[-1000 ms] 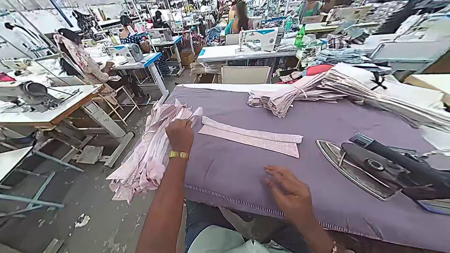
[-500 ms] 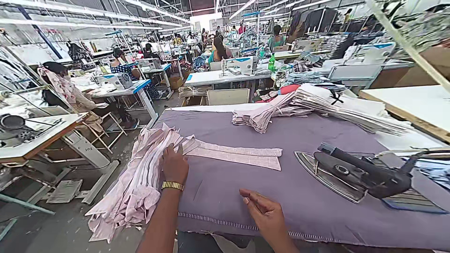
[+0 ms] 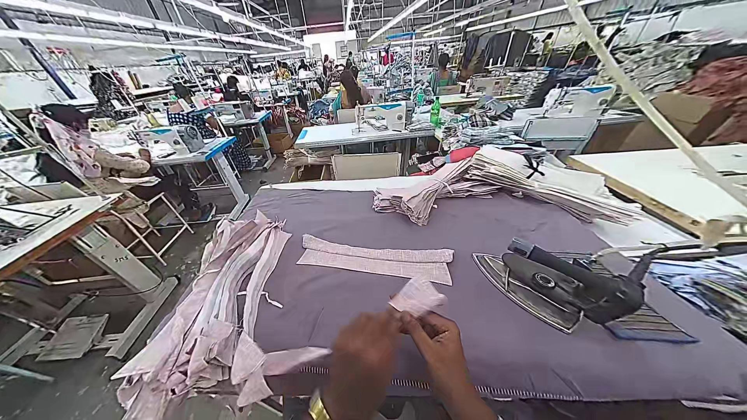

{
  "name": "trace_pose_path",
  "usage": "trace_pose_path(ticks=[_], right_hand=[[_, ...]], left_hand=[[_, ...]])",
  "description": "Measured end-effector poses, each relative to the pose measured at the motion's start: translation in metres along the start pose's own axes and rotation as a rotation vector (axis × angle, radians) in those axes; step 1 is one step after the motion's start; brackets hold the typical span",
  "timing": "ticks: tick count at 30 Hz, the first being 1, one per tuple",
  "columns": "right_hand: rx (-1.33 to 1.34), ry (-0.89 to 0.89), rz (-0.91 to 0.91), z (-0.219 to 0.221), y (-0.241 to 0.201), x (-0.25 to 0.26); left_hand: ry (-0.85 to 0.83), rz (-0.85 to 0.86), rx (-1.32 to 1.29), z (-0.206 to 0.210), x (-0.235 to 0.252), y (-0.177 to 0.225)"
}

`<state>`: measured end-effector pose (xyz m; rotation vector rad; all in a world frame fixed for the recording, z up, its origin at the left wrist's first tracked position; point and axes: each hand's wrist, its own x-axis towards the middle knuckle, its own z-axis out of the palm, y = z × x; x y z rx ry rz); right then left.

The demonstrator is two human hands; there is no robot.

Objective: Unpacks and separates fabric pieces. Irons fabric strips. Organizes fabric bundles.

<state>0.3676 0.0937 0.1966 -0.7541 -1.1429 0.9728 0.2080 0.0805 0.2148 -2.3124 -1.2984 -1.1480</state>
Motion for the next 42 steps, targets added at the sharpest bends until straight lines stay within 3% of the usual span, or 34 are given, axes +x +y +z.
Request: trace_pose_path(ticks=[3,5,7,9,12,15,19,21,24,27,32,37,39,42], right_hand=[[-0.021,-0.034,-0.08,-0.007,-0.015,0.01],[-0.055,-0.042,-0.11,-0.01,-0.026,0.007],[-0.066,-0.04,-0.134,-0.013,-0.033,0.002],[-0.098,-0.075,-0.115,-0.016,-0.036,-0.007],[0.035,-0.252,0.056,-0.017,-0.035,-0.011],[-0.009,-0.171,0.153,-0.013,-0.025,-0.016],[-0.492,-0.023,-0.316,-0.016,-0.013,-0.021],[-0.664,-0.112,-0.468,-0.019,-0.033,-0.014],[-0.84,-0.302,-0.528,-0.026,-0.056,0.0],[-0.774,-0.341,-0.529,-0.037,-0.069,0.014],[-0.405,-0.138,-0.473,-0.061,-0.093,0.018],[-0.463,0.21,-0.496,-0.127,-0.105,0.033],[-0.474,0.234,-0.454,-0.166,-0.098,0.038],[-0.49,-0.002,-0.436,-0.195,-0.092,0.037]], left_hand=[[-0.042,-0.089,-0.347,0.009,-0.015,0.031],[-0.029,-0.253,-0.702,0.005,-0.012,0.03],[0.025,-0.389,-0.894,0.001,-0.003,0.025],[0.042,-0.407,-0.902,-0.001,0.001,0.018],[0.052,-0.392,-1.009,-0.001,0.012,0.01],[0.087,-0.391,-0.994,-0.002,0.017,0.003],[0.21,-0.294,-0.785,-0.006,0.017,-0.009],[0.161,-0.199,-0.72,-0.005,0.013,-0.005],[0.076,-0.156,-0.819,0.004,0.005,0.01],[-0.041,-0.247,-0.994,0.014,-0.006,0.017],[-0.308,-0.265,-1.213,0.031,-0.046,0.029],[-0.844,-0.212,-1.011,0.028,-0.075,0.021],[-0.77,-0.206,-0.83,0.007,-0.06,-0.001],[-0.318,-0.162,-0.389,-0.041,-0.019,-0.051]])
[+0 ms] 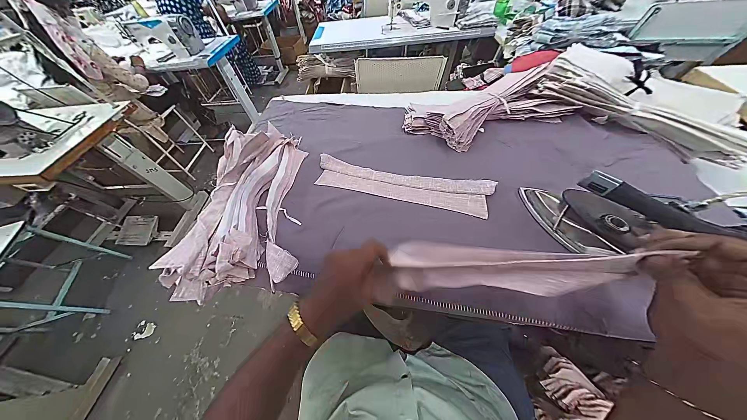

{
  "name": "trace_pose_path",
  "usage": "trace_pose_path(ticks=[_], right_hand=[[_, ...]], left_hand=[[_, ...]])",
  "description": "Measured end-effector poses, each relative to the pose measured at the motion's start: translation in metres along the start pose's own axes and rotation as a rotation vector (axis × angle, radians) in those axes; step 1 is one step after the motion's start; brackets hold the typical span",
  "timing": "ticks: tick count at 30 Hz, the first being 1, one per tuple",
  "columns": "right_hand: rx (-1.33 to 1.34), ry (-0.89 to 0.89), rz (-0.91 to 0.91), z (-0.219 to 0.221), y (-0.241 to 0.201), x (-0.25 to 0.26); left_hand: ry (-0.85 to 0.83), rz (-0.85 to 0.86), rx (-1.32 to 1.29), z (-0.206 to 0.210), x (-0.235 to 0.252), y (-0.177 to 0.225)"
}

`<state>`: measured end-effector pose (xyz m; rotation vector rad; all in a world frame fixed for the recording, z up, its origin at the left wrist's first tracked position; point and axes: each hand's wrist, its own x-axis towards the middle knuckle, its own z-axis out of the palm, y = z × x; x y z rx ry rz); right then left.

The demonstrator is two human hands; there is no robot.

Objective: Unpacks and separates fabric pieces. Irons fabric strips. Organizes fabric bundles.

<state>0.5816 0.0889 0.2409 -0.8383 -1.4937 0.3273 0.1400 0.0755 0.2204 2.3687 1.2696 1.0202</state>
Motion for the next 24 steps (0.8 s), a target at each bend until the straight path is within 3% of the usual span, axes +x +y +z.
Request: trace_pose_path(ticks=[2,3,5,8,13,16,19,20,23,24], right_hand=[[-0.134,-0.159,-0.158,0.014,-0.001,-0.004],[-0.263,-0.206,-0.246,0.026,0.001,-0.009],[-0.466,-0.328,-0.292,0.047,0.016,-0.024],[-0.5,-0.461,-0.206,0.059,0.031,-0.042],[-0.434,-0.439,-0.206,0.07,0.024,-0.069],[-0.427,-0.469,-0.221,0.078,0.034,-0.065],[-0.341,-0.603,-0.055,0.06,0.022,-0.034],[-0.327,-0.586,-0.055,0.055,0.013,-0.023],[-0.483,-0.105,-0.386,0.064,-0.014,-0.005],[-0.567,-0.022,-0.472,0.072,-0.009,-0.008]], left_hand=[[0.331,0.123,0.259,-0.031,0.019,-0.028],[0.384,0.169,0.353,-0.037,0.026,-0.048],[0.221,0.139,0.485,-0.038,0.027,-0.082],[-0.064,0.044,0.486,-0.036,0.004,-0.094],[-0.116,-0.012,0.44,-0.048,-0.029,-0.09],[-0.219,-0.026,0.463,-0.06,-0.015,-0.086],[-0.409,-0.087,0.444,-0.088,0.012,-0.073],[-0.34,-0.064,0.454,-0.094,0.018,-0.068],[0.326,0.157,0.579,-0.079,0.032,-0.059],[0.437,0.198,0.622,-0.067,0.033,-0.064]])
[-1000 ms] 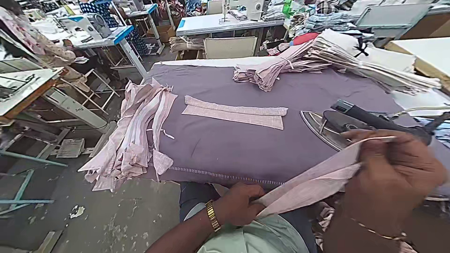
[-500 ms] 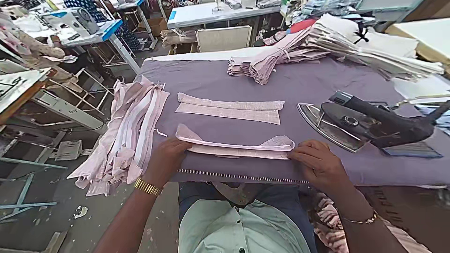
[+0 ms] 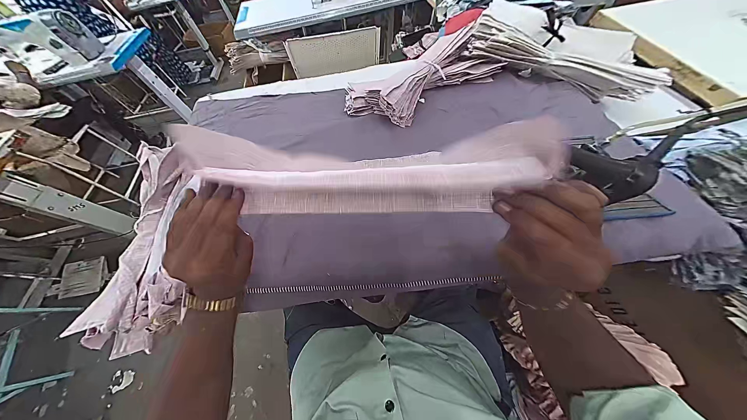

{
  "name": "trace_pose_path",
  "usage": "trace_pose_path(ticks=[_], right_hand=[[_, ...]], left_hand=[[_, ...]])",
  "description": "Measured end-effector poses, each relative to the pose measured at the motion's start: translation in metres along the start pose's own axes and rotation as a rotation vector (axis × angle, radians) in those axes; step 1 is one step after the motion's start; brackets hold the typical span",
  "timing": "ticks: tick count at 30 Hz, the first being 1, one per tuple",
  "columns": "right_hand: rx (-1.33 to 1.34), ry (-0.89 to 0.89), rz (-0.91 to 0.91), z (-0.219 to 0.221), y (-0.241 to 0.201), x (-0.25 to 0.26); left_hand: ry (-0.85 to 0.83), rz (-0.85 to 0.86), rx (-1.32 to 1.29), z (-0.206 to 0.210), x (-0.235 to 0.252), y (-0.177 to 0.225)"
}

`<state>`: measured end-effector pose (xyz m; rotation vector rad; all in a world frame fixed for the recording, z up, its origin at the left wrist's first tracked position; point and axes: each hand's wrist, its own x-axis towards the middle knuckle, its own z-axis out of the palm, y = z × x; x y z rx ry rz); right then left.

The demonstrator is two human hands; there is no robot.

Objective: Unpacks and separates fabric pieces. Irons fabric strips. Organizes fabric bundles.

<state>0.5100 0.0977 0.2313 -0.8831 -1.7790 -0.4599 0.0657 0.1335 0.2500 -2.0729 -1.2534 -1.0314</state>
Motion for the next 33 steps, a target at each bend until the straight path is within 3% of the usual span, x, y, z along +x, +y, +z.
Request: trace_pose_path(ticks=[1,5,8,11,14,18,22,27,31,33], right_hand=[[-0.035,-0.016,-0.037,0.014,0.005,-0.009],[0.138,-0.52,0.044,0.044,0.025,-0.043],[0.147,-0.545,0.173,0.031,0.0,-0.059],[0.074,-0.536,0.19,0.032,-0.007,-0.055],[0.025,-0.543,0.225,0.029,-0.013,-0.061],[0.036,-0.539,0.266,0.029,-0.015,-0.068],[0.052,-0.556,0.257,0.029,-0.015,-0.063],[0.005,-0.584,0.265,0.016,-0.022,-0.065],[0.107,-0.756,0.28,-0.001,-0.007,-0.038],[0.077,-0.629,0.29,-0.012,0.023,-0.009]], left_hand=[[-0.009,0.001,0.017,0.012,-0.007,0.0],[-0.526,-0.108,-0.056,0.028,-0.061,-0.006],[-0.675,-0.179,-0.035,-0.001,-0.077,0.0],[-0.784,-0.194,0.104,-0.008,-0.055,0.011],[-0.71,-0.109,-0.003,0.006,-0.038,0.046],[-0.523,0.057,-0.36,0.067,-0.018,0.134],[-0.605,0.171,-0.449,0.131,0.032,0.202],[-0.727,0.154,-0.629,0.161,0.043,0.21],[-0.746,0.136,-0.579,0.157,0.038,0.212],[-0.788,0.161,-0.538,0.157,0.038,0.215]])
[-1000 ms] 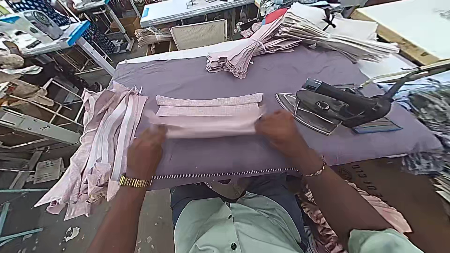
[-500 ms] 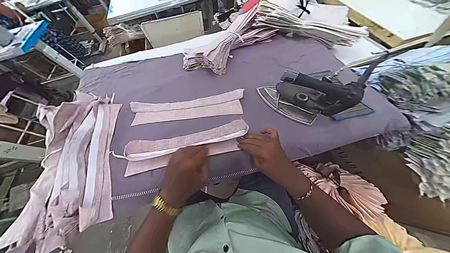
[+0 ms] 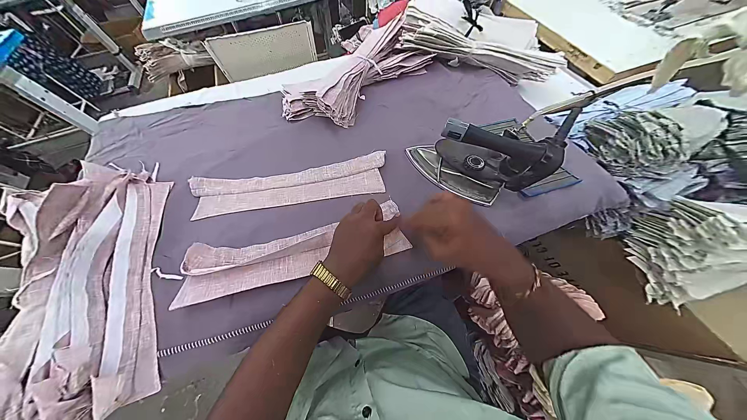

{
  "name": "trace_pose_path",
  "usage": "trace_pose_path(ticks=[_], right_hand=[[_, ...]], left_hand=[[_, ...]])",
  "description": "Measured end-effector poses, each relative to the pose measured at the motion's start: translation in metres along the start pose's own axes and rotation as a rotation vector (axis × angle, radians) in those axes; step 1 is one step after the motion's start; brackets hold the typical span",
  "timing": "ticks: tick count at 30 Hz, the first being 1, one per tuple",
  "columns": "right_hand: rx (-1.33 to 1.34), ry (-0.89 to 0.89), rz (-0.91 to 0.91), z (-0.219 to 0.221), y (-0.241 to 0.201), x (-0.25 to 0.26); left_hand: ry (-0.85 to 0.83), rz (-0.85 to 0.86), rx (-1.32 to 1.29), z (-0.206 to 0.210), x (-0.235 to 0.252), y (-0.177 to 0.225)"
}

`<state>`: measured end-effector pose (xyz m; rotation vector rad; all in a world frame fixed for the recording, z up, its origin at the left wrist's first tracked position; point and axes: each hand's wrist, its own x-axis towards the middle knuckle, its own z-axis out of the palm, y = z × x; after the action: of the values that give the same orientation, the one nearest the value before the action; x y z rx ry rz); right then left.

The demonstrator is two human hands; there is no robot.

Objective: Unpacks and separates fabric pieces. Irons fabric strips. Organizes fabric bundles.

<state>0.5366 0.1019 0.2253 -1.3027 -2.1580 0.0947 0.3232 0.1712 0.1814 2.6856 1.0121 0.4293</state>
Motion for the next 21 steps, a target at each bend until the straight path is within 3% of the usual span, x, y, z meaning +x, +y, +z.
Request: trace_pose_path(ticks=[2,4,7,13,17,21], right_hand=[[-0.289,0.218,0.084,-0.033,0.032,0.031],[-0.498,0.17,0.277,-0.057,0.073,0.053],[-0.434,0.04,0.389,-0.064,0.098,0.057],[-0.185,0.193,0.155,-0.064,0.021,0.016],[-0.275,-0.055,0.133,-0.047,-0.02,0.008],[-0.438,-0.081,0.205,-0.039,-0.013,0.023]], left_hand=[[-0.068,-0.019,0.057,-0.001,-0.001,0.003],[-0.131,-0.043,0.11,-0.004,-0.003,0.007],[-0.09,-0.062,0.122,-0.004,-0.008,0.005],[0.113,-0.136,-0.125,-0.002,-0.019,0.0],[0.207,-0.172,-0.228,-0.002,-0.025,-0.003],[0.314,-0.18,-0.254,0.0,-0.029,-0.006]])
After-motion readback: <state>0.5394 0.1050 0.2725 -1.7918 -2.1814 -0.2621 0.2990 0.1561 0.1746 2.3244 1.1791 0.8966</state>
